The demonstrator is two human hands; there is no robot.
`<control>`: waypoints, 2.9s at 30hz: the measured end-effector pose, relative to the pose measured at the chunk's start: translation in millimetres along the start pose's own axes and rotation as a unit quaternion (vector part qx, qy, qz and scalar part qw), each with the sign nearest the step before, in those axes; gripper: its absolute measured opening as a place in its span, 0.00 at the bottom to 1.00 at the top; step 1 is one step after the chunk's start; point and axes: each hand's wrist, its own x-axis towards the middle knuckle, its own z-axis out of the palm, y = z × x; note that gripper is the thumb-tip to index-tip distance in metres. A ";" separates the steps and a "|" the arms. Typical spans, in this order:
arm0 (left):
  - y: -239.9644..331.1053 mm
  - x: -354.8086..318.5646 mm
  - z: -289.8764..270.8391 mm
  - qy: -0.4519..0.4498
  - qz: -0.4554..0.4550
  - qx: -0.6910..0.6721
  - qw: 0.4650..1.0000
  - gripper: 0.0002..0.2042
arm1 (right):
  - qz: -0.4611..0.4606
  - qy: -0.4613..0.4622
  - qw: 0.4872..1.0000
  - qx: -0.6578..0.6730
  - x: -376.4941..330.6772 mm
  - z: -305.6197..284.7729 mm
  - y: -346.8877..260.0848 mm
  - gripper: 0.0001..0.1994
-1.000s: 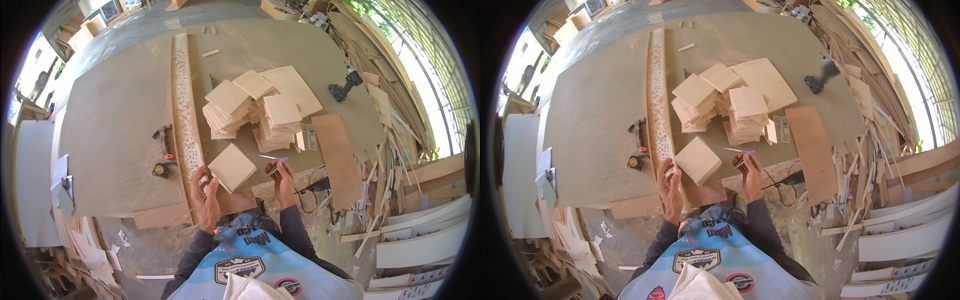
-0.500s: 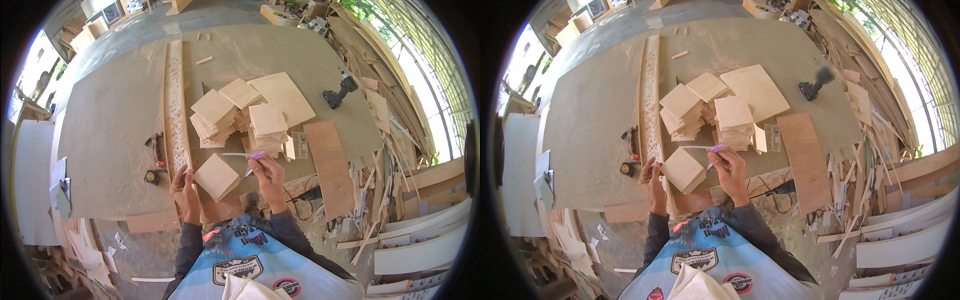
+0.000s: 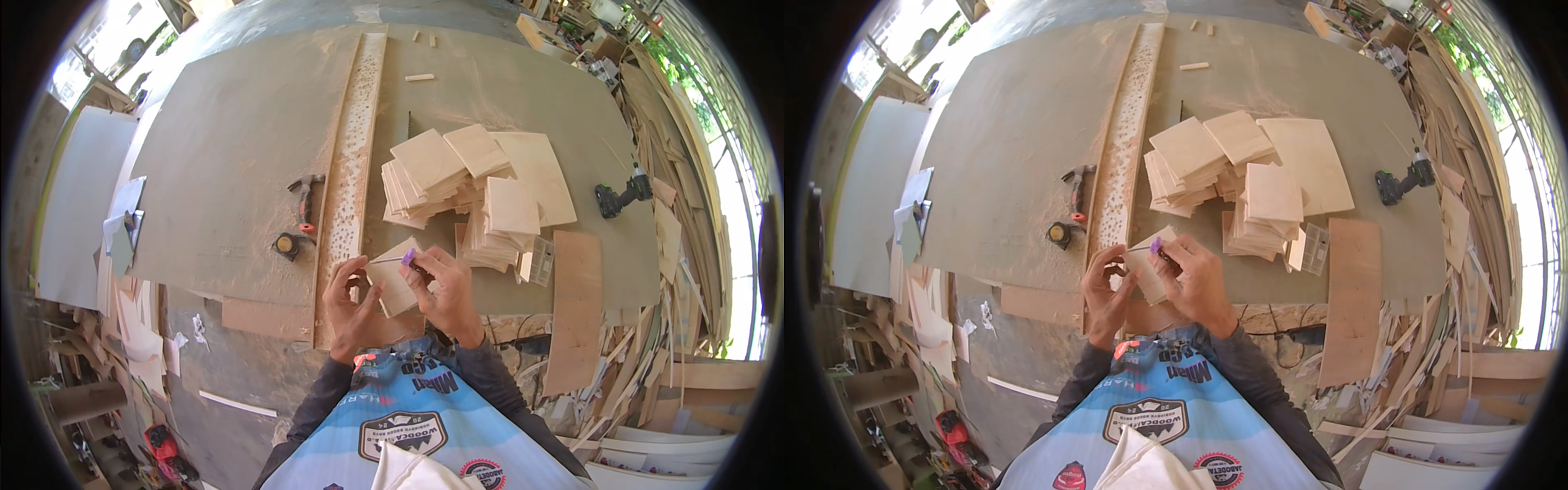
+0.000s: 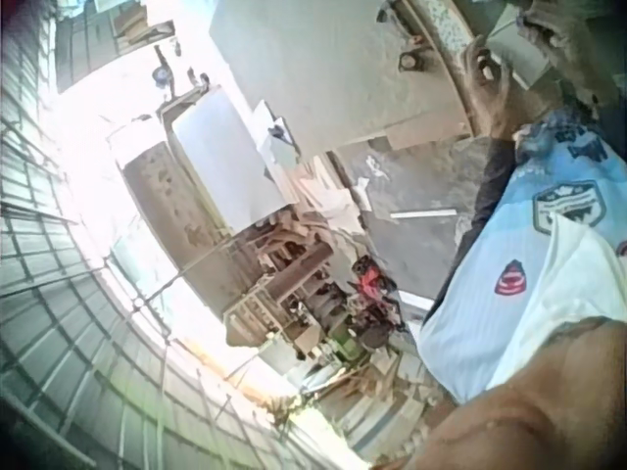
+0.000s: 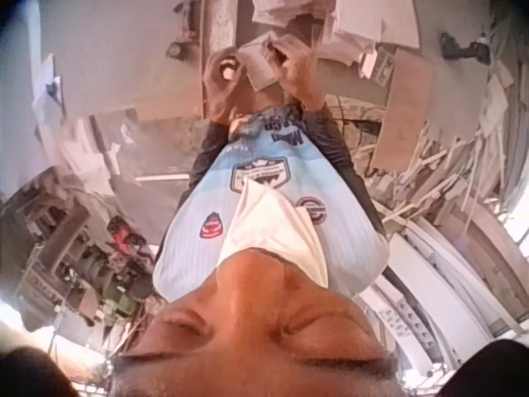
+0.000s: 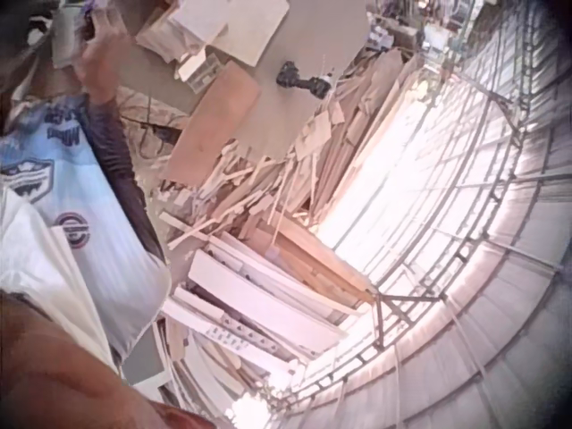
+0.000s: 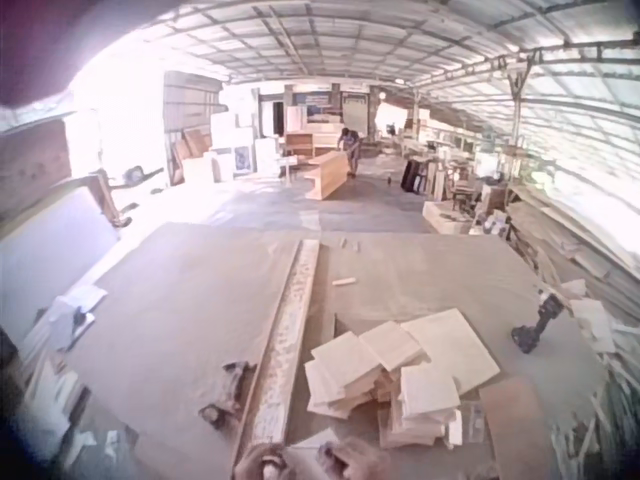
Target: The person marks lines on small square wood panels using a purple marker and a square template, handling one piece at a time and placing the marked panels into a stack.
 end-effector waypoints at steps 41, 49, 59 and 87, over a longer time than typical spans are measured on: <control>5.5 4.1 5.9 0.005 0.045 0.069 0.997 0.21 | -0.005 0.014 0.998 -0.063 -8.4 11.4 -10.0 0.08; 13.2 6.7 6.8 0.005 0.070 0.091 0.993 0.21 | 0.079 -0.045 0.995 -0.048 -7.2 9.4 -25.4 0.08; 1.3 1.0 14.5 0.058 0.072 0.054 0.994 0.28 | 0.084 0.009 0.994 -0.064 -12.8 4.1 -29.9 0.08; 5.0 4.0 12.2 0.040 0.068 0.054 0.995 0.24 | 0.044 0.006 0.992 -0.118 -15.3 18.7 -40.9 0.07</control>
